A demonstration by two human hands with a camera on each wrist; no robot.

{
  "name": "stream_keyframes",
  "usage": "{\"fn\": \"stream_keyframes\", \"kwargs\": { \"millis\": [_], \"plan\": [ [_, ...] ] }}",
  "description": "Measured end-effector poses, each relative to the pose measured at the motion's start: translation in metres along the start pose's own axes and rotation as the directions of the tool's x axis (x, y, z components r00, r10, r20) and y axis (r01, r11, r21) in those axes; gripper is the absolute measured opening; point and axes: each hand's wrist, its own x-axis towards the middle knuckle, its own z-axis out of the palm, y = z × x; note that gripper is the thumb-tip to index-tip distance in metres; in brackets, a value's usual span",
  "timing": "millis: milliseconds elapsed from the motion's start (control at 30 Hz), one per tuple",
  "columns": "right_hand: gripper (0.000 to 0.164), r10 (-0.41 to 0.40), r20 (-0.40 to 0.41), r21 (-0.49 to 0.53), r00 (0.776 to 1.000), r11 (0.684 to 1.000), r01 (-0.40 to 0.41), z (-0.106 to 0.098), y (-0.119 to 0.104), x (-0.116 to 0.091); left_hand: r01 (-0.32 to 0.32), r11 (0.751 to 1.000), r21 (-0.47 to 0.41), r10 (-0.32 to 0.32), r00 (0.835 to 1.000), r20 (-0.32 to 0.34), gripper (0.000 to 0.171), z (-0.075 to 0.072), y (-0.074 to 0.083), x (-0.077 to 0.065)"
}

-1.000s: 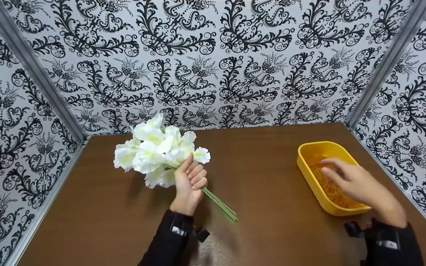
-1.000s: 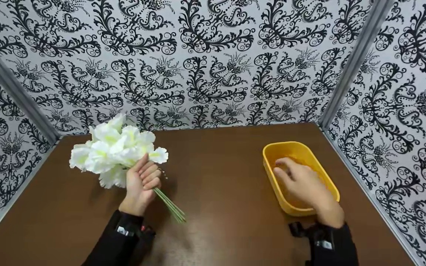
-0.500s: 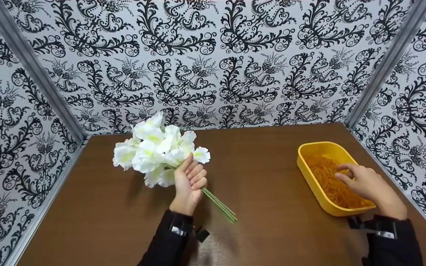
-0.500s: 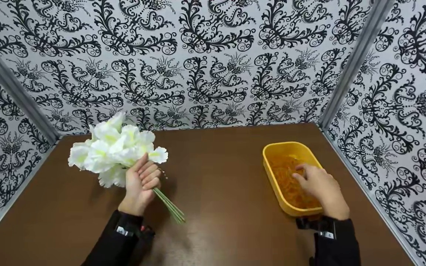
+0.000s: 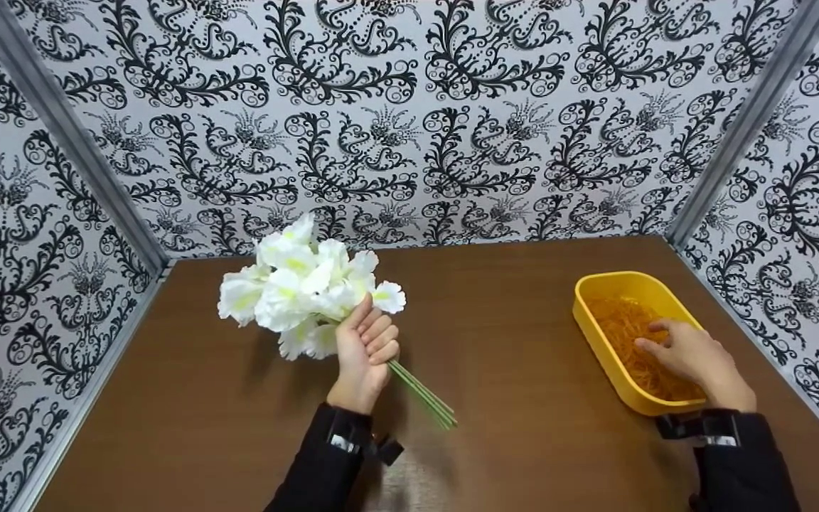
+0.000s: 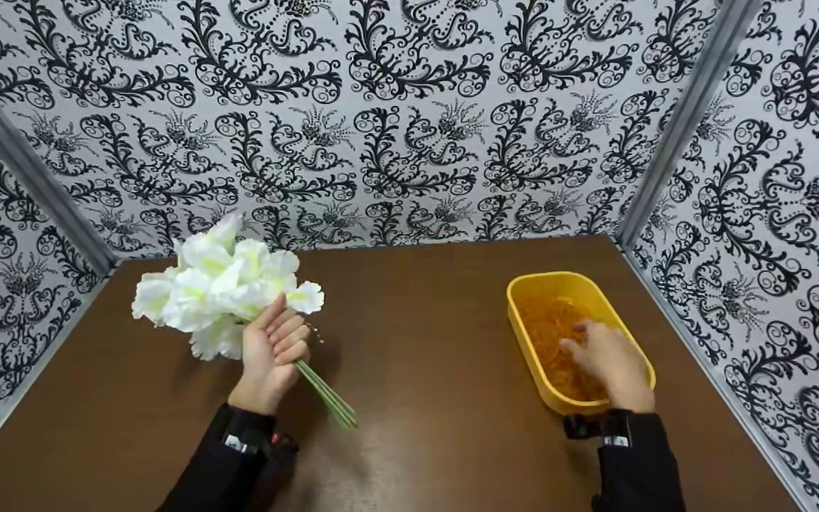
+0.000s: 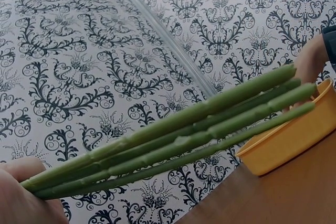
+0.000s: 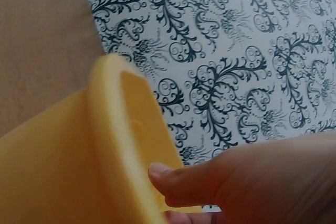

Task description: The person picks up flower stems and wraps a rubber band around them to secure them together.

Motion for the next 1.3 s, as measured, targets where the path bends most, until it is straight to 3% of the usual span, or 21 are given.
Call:
{"fn": "stream_keyframes", "kwargs": {
  "millis": [133, 367, 600, 833, 967, 1100, 1300],
  "plan": [
    [0.047, -0.019, -0.026, -0.018, 0.999, 1.000, 0.019, 0.011, 0.002, 0.006, 0.005, 1.000, -0.006, -0.005, 1.000, 0.006, 0.054, 0.000, 0.000, 0.000],
    [0.032, 0.035, -0.070, -0.012, 0.997, 0.999, -0.036, 0.018, 0.000, 0.008, 0.000, 1.000, 0.001, 0.000, 1.000, -0.001, 0.054, 0.000, 0.000, -0.001],
    [0.031, 0.000, -0.149, -0.004, 0.989, 1.000, 0.000, 0.012, -0.003, 0.005, -0.001, 1.000, 0.009, 0.000, 1.000, 0.016, 0.054, 0.001, 0.000, -0.001],
    [0.040, 0.074, -0.161, 0.010, 0.984, 0.997, -0.073, -0.001, -0.012, 0.000, -0.001, 1.000, 0.000, 0.001, 1.000, 0.018, 0.054, 0.000, 0.000, -0.001],
    [0.041, 0.051, -0.208, 0.004, 0.977, 0.999, -0.051, -0.010, -0.019, -0.003, -0.002, 1.000, -0.009, 0.002, 1.000, 0.024, 0.054, 0.000, 0.001, -0.001],
    [0.033, -0.023, -0.334, -0.004, 0.942, 1.000, 0.023, -0.018, -0.028, -0.007, 0.002, 1.000, -0.009, -0.002, 0.999, 0.040, 0.053, 0.000, 0.001, -0.002],
    [0.020, -0.145, -0.518, -0.002, 0.843, 0.986, 0.169, -0.026, -0.045, -0.015, 0.011, 1.000, -0.008, -0.010, 0.998, 0.061, 0.052, -0.001, 0.000, -0.001]
  ]
}}
